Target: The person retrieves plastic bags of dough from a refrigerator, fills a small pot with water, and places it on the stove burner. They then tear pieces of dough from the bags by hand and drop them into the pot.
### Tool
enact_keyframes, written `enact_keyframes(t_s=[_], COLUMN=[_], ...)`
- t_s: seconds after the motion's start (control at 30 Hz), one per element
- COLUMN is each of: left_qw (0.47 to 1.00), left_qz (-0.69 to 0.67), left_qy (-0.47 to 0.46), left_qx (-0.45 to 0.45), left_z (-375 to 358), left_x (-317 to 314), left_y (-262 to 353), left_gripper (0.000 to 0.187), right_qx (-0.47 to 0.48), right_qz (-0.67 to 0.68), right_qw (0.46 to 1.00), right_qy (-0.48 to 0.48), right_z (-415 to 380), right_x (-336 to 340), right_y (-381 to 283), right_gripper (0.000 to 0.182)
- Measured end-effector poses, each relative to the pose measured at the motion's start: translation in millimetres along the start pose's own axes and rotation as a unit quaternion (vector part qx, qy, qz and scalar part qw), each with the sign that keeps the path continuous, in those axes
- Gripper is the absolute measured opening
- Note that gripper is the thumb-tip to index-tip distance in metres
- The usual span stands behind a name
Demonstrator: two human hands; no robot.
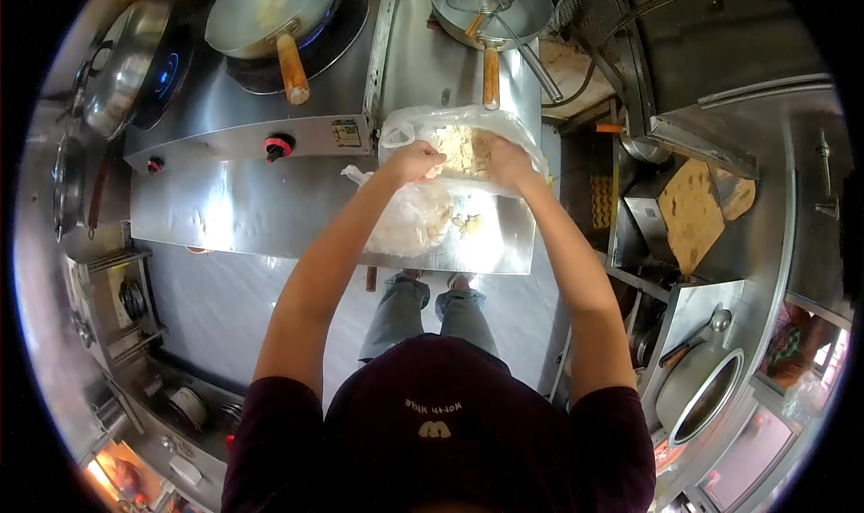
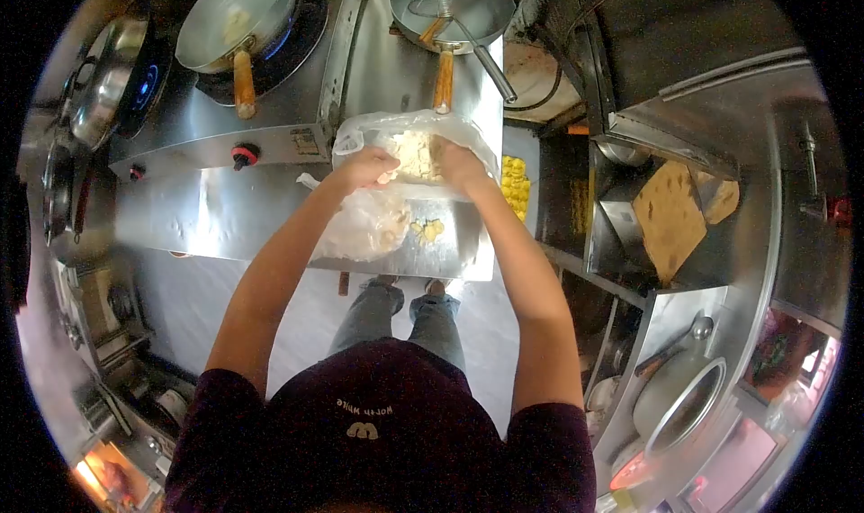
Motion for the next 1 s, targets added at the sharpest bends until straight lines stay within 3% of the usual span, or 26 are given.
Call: enact_keyframes(t_s=[0.1, 0.2, 0.23, 0.3, 0.33, 0.37, 0.43, 0.47, 0.57, 0.67, 0.77, 0.8, 0.87, 0.9, 0.93, 0.97, 1.0], left_qw=[0.999, 0.991, 0.986, 0.895, 0.873, 0.85, 0.896, 0.912, 0.855, 0.846, 0.837, 0.848, 0.857, 0.846, 0.833, 0.818, 0.844], left_qz=[0.032, 0.109, 0.14, 0.392, 0.44, 0.486, 0.439, 0.411, 0.502, 0.532, 0.545, 0.522, 0.47, 0.504, 0.536, 0.565, 0.53], left_qy=[-0.015, -0.037, -0.045, -0.015, -0.002, 0.01, 0.029, 0.017, -0.06, -0.014, 0.01, -0.046, -0.155, -0.115, -0.075, -0.036, 0.021], left_qx=[-0.03, -0.063, -0.075, -0.214, -0.209, -0.204, -0.057, 0.0, -0.117, -0.038, -0.044, -0.077, -0.142, -0.13, -0.117, -0.104, -0.081], left_z=[-1, -1, 0, 11, 18, 23, 17, 14, 17, 6, -13, -8, -6, -7, -9, -13, -10], left_x=[-1, -8, -11, -1, 4, 9, 23, 24, 13, 14, 25, 23, 18, 17, 13, 10, 14], left_y=[5, 15, 17, 14, 10, 10, 24, 26, 6, 20, 23, 15, 13, 18, 23, 30, 29], left_gripper=[0.033, 0.028, 0.027, 0.028, 0.028, 0.028, 0.028, 0.035, 0.057, 0.063, 0.066, 0.062, 0.057, 0.056, 0.055, 0.055, 0.055], right_qx=[0.01, 0.106, 0.133, 0.186, 0.138, 0.106, 0.043, 0.052, -0.003, 0.23, 0.187, 0.128, 0.038, -0.006, 0.093, 0.094, 0.093], right_qz=[0.199, 0.118, 0.09, 0.033, 0.107, 0.055, -0.047, -0.018, -0.068, -0.109, -0.019, -0.018, -0.053, -0.071, -0.091, -0.042, 0.007], right_qw=[0.98, 0.987, 0.987, 0.976, 0.98, 0.992, 0.997, 0.996, 0.998, 0.945, 0.982, 0.99, 0.998, 0.997, 0.991, 0.995, 0.995], right_qy=[0.015, 0.028, -0.015, -0.104, -0.092, -0.048, 0.043, 0.07, -0.01, 0.204, -0.021, -0.056, -0.007, 0.019, 0.044, 0.013, -0.017], right_z=[6, 4, 7, 13, 24, 18, -4, 16, 34, 28, 37, 45, 49, 49, 42, 32, 25], right_x=[-1, -22, -26, -33, -41, -26, 19, 3, -8, -23, -21, -21, -13, -8, -4, 2, 6], right_y=[5, 4, 6, 16, 37, 33, 12, 27, 3, -18, -13, -6, 0, -1, -5, -10, -15], right_gripper=[0.045, 0.042, 0.04, 0.037, 0.036, 0.037, 0.039, 0.04, 0.039, 0.038, 0.039, 0.038, 0.038, 0.038, 0.037, 0.037, 0.037])
Point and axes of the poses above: each hand's wrist, its own z-axis towards the middle knuckle, its own x-axis out of the back of the hand, y = z × x, the point moved 3 cm from there along z, towards the middle knuckle, and after that the axes turned 5 degrees about -x, right-handed, at the moved point
